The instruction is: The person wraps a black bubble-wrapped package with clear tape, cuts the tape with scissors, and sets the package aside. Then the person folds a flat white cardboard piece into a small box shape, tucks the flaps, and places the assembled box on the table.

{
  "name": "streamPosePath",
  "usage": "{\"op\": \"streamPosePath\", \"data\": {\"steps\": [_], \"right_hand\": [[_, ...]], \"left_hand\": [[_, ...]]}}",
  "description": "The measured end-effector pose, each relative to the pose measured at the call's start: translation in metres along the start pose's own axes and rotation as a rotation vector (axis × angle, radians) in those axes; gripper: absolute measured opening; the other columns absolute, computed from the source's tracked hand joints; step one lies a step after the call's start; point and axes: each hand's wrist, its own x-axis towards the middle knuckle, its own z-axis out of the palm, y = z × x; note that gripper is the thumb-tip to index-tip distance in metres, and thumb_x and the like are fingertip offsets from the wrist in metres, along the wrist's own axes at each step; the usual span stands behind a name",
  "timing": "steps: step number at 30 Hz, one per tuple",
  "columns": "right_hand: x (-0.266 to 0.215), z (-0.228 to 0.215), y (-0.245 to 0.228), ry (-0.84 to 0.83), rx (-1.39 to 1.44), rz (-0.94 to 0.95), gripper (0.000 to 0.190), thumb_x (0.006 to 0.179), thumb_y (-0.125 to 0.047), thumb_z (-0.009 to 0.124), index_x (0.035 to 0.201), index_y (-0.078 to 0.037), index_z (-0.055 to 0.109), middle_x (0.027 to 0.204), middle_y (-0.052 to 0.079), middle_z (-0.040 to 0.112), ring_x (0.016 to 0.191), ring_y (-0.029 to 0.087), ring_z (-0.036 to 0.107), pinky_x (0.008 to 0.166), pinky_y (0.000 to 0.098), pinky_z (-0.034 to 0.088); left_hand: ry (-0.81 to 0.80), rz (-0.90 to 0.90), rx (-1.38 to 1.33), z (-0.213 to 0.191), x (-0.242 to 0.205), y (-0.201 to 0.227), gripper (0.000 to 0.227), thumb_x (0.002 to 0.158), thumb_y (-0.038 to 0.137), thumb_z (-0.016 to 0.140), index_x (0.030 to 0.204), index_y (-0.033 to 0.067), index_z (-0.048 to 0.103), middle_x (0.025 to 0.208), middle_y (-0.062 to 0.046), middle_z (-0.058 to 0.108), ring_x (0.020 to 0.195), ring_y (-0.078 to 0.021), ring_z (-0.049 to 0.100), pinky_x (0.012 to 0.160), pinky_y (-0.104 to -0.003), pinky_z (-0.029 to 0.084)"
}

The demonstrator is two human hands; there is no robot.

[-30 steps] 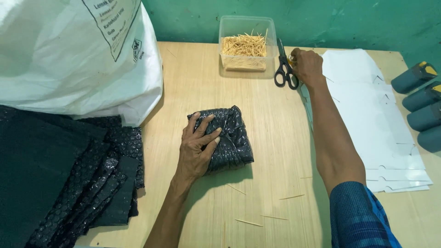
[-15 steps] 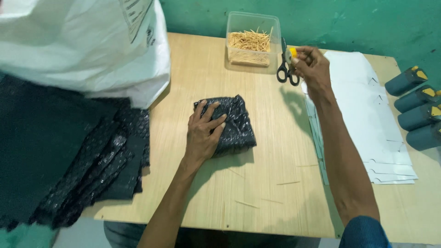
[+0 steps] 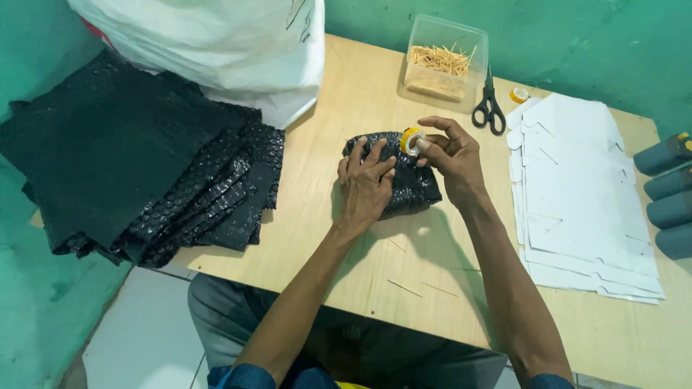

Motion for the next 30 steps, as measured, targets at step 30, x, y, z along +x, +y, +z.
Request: {"op": "streamPosePath", "data": {"steps": [30], "right_hand": [[-0.012, 0.013, -0.014, -0.096, -0.682, -0.096, 0.02, 0.098, -0.005, 0.069, 0.115, -0.003, 0.078, 0.095, 0.023, 0.075, 0.09, 0.031, 0.074, 0.062, 0.0339, 0.058]], "left_hand": [[-0.088, -0.063, -0.034, -0.01, -0.004, 0.004, 0.031, 0.1, 0.021, 0.053, 0.13, 0.0181, 0.06, 0.127, 0.002, 0.07, 0.15, -0.0258, 0.03, 0.117, -0.063, 0.021]]}}
